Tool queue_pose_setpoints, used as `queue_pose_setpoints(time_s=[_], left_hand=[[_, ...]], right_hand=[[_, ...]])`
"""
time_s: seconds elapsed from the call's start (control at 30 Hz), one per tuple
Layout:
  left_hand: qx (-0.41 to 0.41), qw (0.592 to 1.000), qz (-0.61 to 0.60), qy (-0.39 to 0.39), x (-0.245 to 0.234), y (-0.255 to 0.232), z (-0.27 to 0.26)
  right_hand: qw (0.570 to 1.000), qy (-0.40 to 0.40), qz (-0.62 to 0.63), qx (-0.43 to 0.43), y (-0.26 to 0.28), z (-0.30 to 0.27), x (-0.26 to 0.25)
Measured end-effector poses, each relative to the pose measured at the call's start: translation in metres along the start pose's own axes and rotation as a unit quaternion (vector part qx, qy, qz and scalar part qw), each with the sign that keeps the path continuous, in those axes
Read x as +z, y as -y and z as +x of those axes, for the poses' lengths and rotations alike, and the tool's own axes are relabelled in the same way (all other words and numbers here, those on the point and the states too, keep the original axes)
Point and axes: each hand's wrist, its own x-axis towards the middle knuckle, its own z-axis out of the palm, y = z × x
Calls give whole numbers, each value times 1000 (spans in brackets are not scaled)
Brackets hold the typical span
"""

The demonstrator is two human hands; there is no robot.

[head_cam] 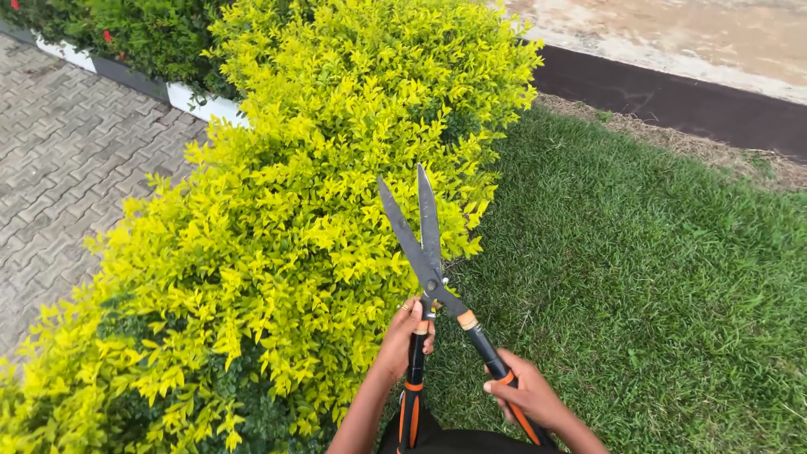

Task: Trimming a decorative garden hedge with large handheld garden shears.

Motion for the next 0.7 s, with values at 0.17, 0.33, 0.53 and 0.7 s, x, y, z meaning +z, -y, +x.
queue_pose_setpoints(time_s=[0.17,0.33,0.53,0.7], left_hand=[[3,999,34,28,5,-12,18],[-44,998,35,32,0,-28,42],[-66,993,96,16,5,-54,65],[-75,990,113,25,-11,-70,90]], right_hand=[[994,-19,-98,-43,25,21,7],[992,-33,-108,-52,57,61,14],[996,-73,-47,-22,111,101,32],[984,-43,175,-4,126,125,34]])
